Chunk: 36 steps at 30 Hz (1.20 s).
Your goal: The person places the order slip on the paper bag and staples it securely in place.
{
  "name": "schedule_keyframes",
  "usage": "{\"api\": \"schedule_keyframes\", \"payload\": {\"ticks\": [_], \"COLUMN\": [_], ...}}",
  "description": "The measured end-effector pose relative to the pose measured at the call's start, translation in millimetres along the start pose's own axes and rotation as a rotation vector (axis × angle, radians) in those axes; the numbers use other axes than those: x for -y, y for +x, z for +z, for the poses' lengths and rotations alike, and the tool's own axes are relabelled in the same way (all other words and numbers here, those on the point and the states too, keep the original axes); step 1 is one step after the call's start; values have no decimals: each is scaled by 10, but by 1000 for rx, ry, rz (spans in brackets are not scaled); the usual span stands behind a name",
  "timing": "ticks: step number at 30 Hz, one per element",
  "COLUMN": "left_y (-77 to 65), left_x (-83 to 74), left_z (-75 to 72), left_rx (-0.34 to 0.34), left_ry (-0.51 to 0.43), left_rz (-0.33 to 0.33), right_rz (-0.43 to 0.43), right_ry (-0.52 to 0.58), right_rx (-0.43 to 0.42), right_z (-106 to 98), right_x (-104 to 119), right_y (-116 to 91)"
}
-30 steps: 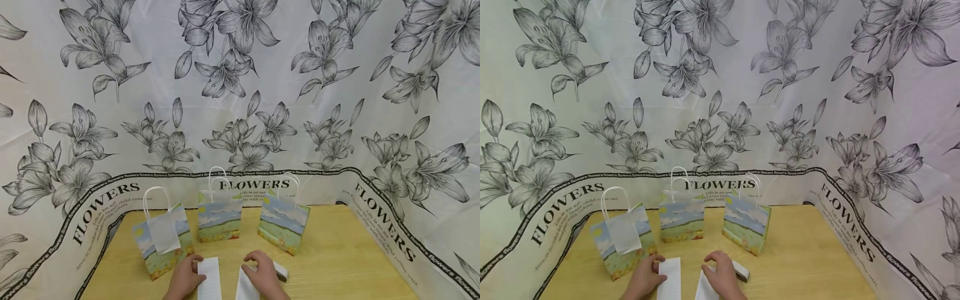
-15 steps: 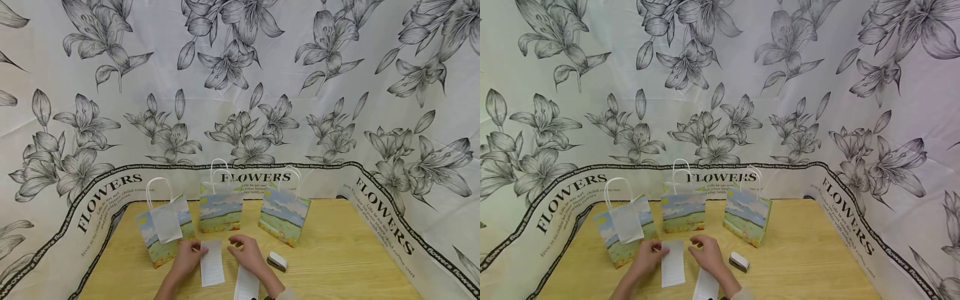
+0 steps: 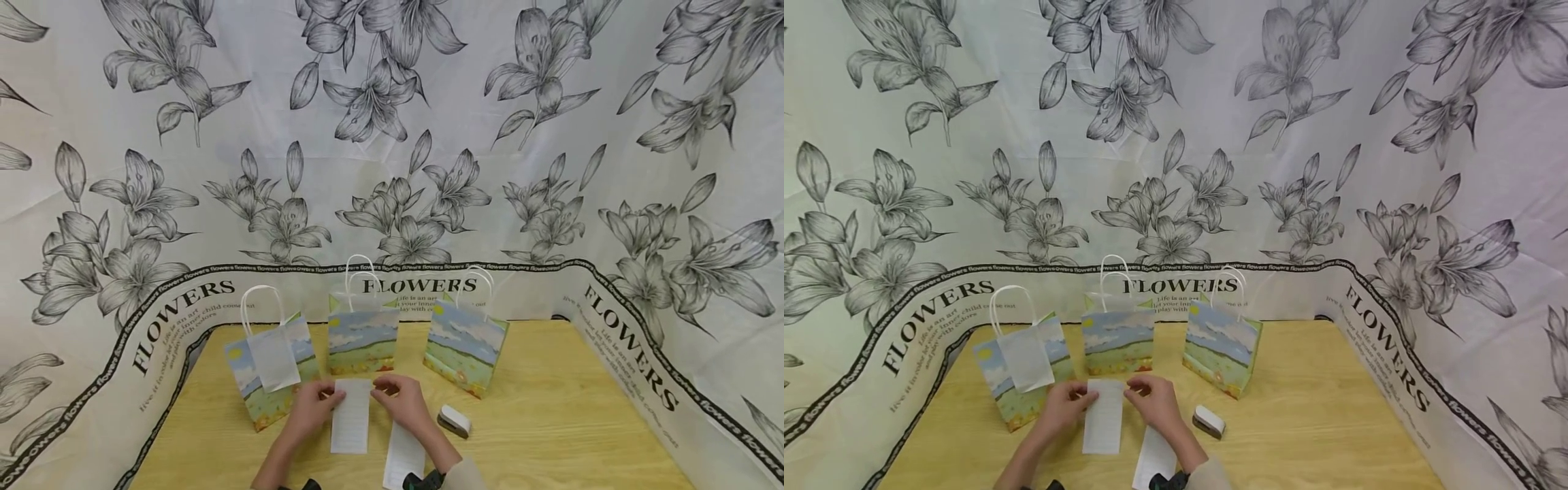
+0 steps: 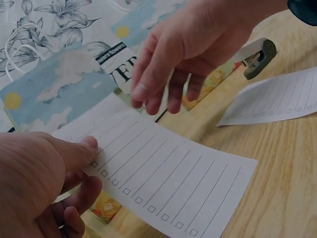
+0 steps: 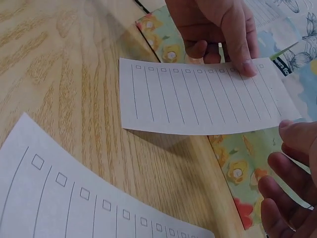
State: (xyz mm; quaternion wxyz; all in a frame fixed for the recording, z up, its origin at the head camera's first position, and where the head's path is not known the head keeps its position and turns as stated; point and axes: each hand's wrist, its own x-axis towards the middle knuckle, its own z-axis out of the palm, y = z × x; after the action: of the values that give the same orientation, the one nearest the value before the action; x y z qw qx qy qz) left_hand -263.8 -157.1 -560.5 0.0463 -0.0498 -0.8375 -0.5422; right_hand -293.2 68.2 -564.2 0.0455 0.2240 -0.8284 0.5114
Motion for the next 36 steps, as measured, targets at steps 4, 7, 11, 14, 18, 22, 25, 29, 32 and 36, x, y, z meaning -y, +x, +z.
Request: {"api": "schedule_keyframes", "payload": {"ticks": [4,7,11,14,18,22,25,29,32,36], "left_y": [42,90,143,186,266,321,364,344,362,462], "left_x": [-38,-83,-139,-195,-302,-416,-484,-660,-658,-623], "left_z": [3,-24,-63,-90,-134,-183,-220,-259,-229,-179], "left_rx": [-52,-120,-159,-154,-167,-182,-213,-265,-291,-290], "left_ry": [-55,-81,-79,-52,-49,-138,-177,-151,-123,-92], "left_rz": [47,91,109,142,226,213,243,397,475,509], "right_rz": [37,49,91,105,97,40,8,50,60,13], "right_ry": [-18,0,10,-6,-26,-62,-77,-89,-95,-113], "right_rx": [-6,28,74,70,45,10,-34,-69,-72,-105], "right_z": [-78,-151,-225,-300,-441,-565,-652,-748,-794,-850], "right_x": [-31,-17,-38,-38,64,221,357,477,494,533], "right_y": [-30,-36,-19,28,132,252,343,435,475,563]}}
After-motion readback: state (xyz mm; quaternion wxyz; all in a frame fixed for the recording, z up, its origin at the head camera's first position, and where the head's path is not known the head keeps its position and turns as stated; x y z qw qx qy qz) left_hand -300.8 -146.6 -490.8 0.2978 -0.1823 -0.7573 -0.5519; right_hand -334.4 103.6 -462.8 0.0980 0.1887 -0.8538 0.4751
